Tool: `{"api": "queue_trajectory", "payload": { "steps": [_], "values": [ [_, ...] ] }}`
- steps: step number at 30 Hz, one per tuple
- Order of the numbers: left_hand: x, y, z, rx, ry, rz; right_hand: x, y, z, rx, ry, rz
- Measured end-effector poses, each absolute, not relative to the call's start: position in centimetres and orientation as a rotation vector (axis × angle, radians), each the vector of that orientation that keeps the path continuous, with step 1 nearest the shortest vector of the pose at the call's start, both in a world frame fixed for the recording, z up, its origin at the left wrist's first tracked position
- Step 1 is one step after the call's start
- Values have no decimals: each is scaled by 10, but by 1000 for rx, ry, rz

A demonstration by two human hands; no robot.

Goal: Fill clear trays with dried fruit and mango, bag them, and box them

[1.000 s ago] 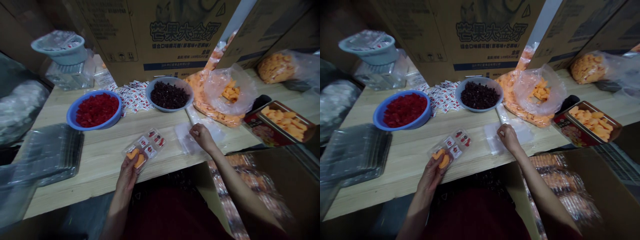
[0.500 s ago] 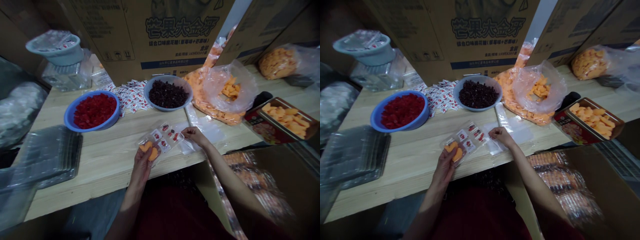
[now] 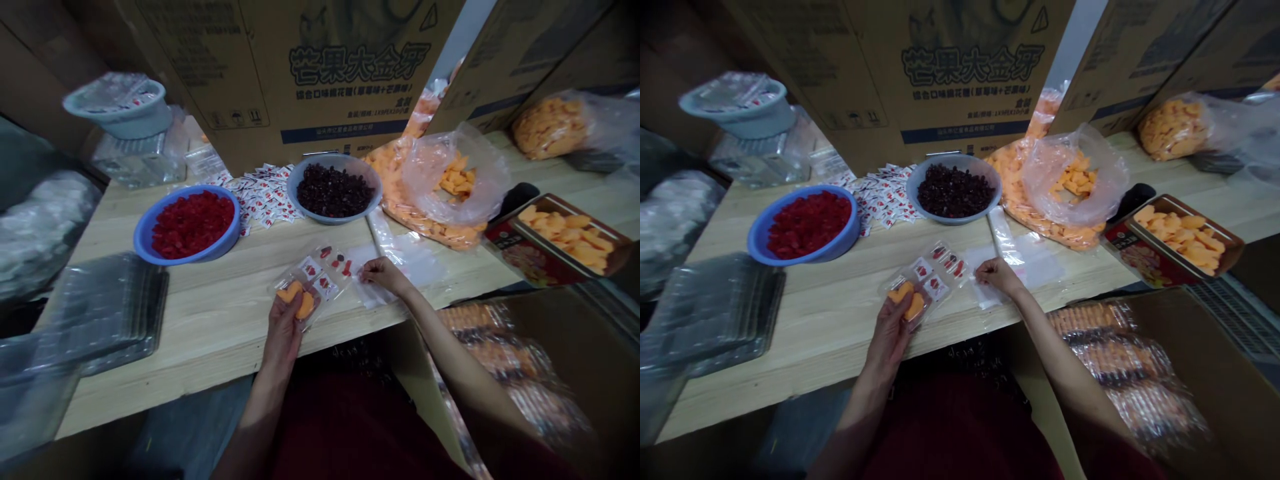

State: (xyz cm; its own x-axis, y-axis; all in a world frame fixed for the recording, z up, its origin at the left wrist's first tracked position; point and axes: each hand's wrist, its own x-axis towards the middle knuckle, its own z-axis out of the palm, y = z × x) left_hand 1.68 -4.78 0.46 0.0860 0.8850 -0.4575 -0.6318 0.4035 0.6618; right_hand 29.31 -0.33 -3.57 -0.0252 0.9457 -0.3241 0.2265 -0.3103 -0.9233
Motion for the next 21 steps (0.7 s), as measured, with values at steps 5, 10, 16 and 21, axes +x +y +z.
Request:
{"api": "queue_trajectory", "payload": {
  "steps": [5, 10, 16, 21],
  "values": [
    [32, -53, -2, 380, 914, 1136, 294, -5, -34, -1581, -1310, 1362],
    [32, -66, -17, 443, 966, 1128, 300, -11, -31, -1635, -1282, 1178],
    [36, -82, -20, 562, 1088, 1114, 291, -20, -26, -1687, -1298, 896],
    [44, -84, -17, 730, 1133, 1142, 270, -27, -23, -1724, -1339, 734]
  ]
}}
